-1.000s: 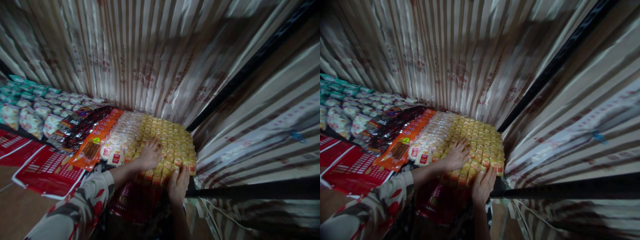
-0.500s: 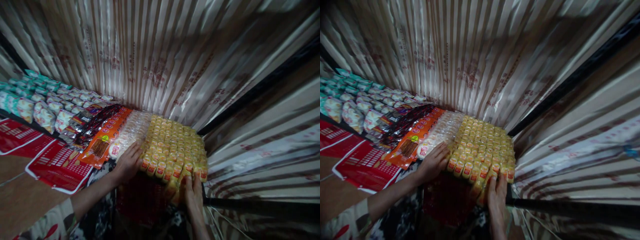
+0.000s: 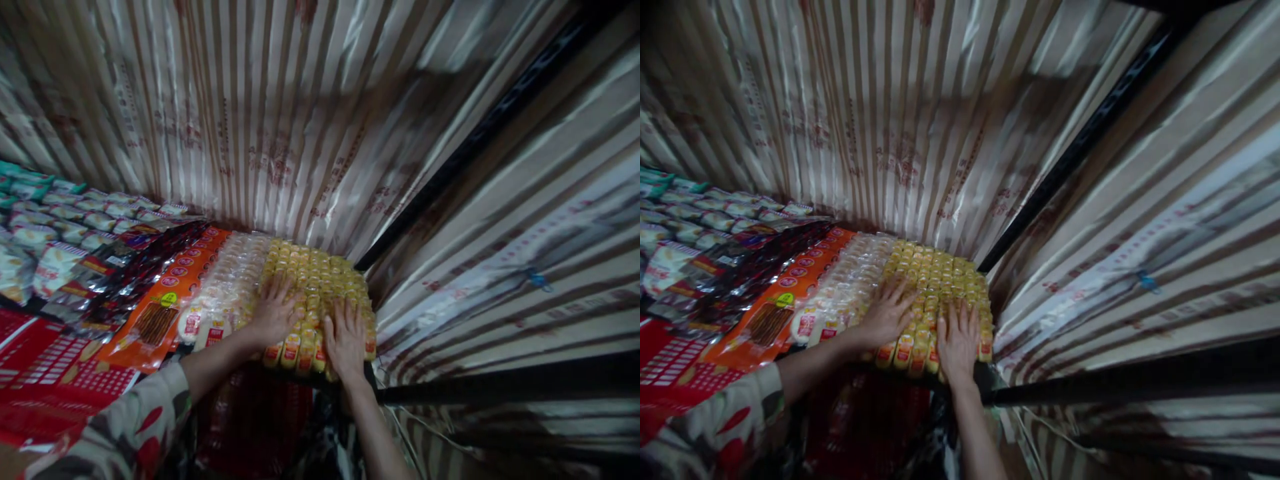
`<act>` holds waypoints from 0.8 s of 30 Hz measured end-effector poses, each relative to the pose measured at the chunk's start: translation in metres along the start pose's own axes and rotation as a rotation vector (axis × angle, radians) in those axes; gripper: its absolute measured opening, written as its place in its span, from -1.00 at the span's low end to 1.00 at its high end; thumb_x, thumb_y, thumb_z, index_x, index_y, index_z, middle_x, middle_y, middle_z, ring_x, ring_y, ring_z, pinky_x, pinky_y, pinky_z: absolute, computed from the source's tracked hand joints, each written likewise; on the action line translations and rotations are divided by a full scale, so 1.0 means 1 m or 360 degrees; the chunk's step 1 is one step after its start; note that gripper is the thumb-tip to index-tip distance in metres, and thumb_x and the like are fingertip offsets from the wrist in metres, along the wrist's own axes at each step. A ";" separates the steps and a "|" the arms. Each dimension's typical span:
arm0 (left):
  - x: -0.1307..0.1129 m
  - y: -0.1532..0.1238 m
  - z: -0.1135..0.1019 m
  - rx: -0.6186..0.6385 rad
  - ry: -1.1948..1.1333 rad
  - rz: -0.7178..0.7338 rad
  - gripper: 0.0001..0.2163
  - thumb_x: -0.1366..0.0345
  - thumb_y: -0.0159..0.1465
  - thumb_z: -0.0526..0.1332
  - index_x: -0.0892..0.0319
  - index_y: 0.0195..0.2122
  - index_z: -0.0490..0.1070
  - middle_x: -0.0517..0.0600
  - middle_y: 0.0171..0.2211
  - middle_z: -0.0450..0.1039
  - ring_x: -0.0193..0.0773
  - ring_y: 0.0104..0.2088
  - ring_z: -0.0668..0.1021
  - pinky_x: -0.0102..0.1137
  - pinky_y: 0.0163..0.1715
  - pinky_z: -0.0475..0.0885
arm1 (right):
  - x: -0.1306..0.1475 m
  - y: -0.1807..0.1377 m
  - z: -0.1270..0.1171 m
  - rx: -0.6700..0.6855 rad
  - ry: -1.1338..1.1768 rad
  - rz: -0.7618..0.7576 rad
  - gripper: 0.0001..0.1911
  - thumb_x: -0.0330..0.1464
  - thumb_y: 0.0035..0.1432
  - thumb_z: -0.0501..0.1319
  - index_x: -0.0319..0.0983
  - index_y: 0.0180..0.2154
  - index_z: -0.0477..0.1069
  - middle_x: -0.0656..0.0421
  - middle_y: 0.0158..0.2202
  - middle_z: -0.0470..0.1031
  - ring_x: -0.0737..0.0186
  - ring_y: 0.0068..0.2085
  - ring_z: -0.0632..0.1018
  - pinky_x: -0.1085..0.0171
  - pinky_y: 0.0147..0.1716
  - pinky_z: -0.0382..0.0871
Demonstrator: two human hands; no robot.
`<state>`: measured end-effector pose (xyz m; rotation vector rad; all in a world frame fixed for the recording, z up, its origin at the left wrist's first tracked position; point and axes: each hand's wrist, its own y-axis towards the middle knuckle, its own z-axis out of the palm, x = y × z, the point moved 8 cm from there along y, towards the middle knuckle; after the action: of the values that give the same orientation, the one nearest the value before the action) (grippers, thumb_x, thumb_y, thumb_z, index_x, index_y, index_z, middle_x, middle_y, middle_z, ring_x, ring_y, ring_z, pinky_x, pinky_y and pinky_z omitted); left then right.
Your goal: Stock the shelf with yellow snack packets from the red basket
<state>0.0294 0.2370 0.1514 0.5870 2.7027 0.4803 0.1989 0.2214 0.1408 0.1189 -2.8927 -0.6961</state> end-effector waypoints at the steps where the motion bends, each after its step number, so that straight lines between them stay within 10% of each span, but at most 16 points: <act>1: 0.000 0.009 0.009 0.0010 0.0044 -0.0019 -0.57 0.11 0.27 0.02 0.03 0.16 0.18 0.05 0.28 -0.06 0.06 0.27 -0.07 0.05 0.17 -0.02 | 0.002 0.013 0.006 0.0081 -0.0064 0.0005 -0.46 -0.17 0.27 -0.19 -0.25 0.19 0.12 0.06 0.27 0.00 0.04 0.30 -0.19 -0.04 0.17 -0.06; 6: 0.007 0.027 0.042 0.0048 0.0166 -0.0067 -0.52 0.04 0.25 0.01 -0.01 0.19 0.12 0.05 0.25 0.04 0.07 0.25 0.03 0.07 0.15 -0.02 | 0.004 0.045 0.040 0.0406 -0.0262 0.0083 -0.43 -0.08 0.24 -0.15 -0.10 0.23 -0.02 0.17 0.30 -0.10 -0.02 0.30 -0.23 -0.08 0.18 -0.21; 24: 0.013 0.074 0.062 0.0141 0.0187 -0.0053 -0.52 0.05 0.25 -0.02 0.10 0.16 0.18 0.11 0.22 0.11 0.05 0.23 0.10 0.05 0.14 -0.02 | 0.005 0.088 0.068 0.0417 -0.0037 0.0055 -0.41 -0.11 0.26 -0.17 -0.21 0.24 -0.03 0.05 0.29 -0.07 -0.03 0.29 -0.10 -0.11 0.17 -0.26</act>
<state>0.0668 0.3217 0.1216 0.5523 2.8529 0.3999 0.1783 0.3290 0.1225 0.0930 -2.9864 -0.3117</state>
